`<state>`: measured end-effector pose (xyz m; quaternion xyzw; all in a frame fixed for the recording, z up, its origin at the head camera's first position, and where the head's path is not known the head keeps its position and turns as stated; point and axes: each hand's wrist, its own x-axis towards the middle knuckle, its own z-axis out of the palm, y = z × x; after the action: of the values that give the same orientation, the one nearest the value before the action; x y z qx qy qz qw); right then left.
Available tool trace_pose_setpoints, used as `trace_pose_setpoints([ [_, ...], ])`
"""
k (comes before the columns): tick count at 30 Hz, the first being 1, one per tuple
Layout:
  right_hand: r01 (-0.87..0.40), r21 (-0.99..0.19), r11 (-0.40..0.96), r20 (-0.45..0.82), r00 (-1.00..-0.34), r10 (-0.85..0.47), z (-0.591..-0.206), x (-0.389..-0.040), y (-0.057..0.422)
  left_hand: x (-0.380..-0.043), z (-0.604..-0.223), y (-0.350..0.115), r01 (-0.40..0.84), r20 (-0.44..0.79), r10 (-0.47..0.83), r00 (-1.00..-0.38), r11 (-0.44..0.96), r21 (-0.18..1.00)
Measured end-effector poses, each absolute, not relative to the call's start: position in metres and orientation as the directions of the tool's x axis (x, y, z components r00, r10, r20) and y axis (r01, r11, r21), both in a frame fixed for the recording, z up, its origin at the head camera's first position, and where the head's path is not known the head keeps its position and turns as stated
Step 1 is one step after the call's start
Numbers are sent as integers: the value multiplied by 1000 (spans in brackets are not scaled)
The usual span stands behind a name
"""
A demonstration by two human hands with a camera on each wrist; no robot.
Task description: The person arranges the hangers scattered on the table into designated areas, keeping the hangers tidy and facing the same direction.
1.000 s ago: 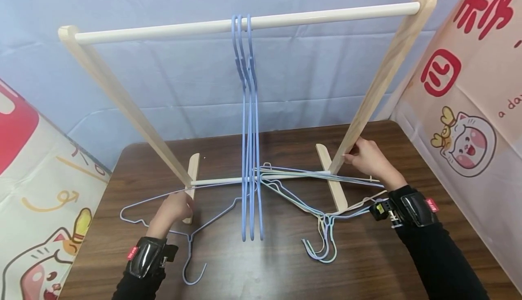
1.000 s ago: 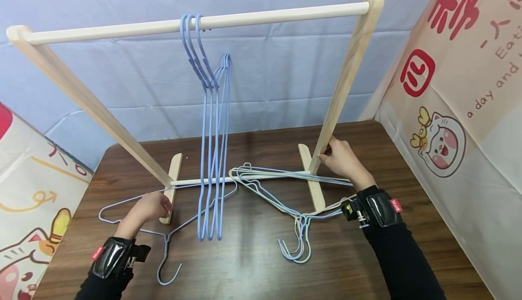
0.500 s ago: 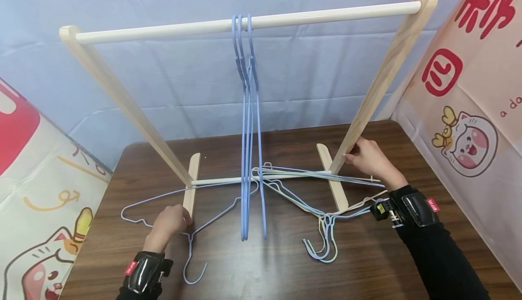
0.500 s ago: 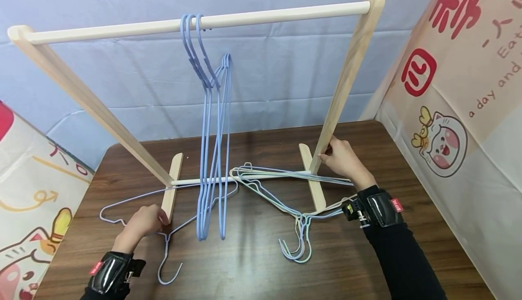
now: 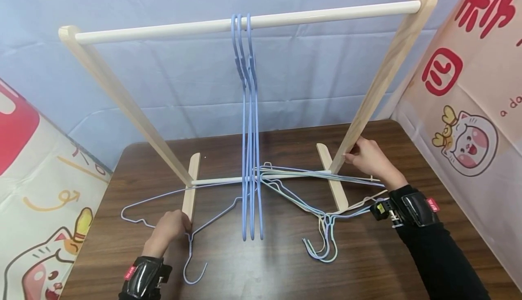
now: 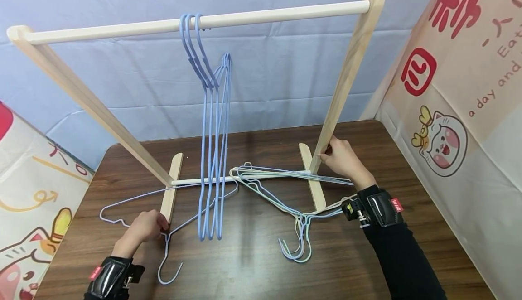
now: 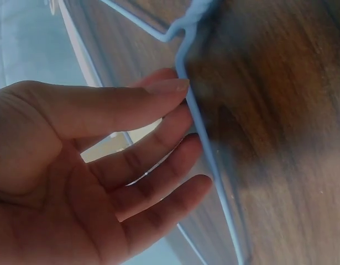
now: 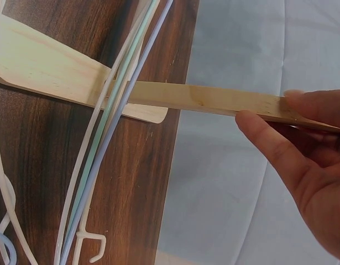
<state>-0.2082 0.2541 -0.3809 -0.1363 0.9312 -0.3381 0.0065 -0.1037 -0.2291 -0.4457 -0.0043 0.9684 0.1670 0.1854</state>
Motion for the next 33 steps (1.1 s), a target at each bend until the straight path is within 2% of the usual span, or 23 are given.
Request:
trace_pose_setpoints([
  [13,-261,-628,734,93,-960,-262,-381,-208,254,-101,-454,-229,-41,-332,68,-941,950,310],
  [26,-258,-637,727,90,-961,-262,-380,-207,254,-100,-462,-230,54,-233,124,-964,956,287],
  [33,-259,-628,734,94,-961,-259,-380,-207,254,-99,-463,-229,53,-241,126,-962,956,288],
])
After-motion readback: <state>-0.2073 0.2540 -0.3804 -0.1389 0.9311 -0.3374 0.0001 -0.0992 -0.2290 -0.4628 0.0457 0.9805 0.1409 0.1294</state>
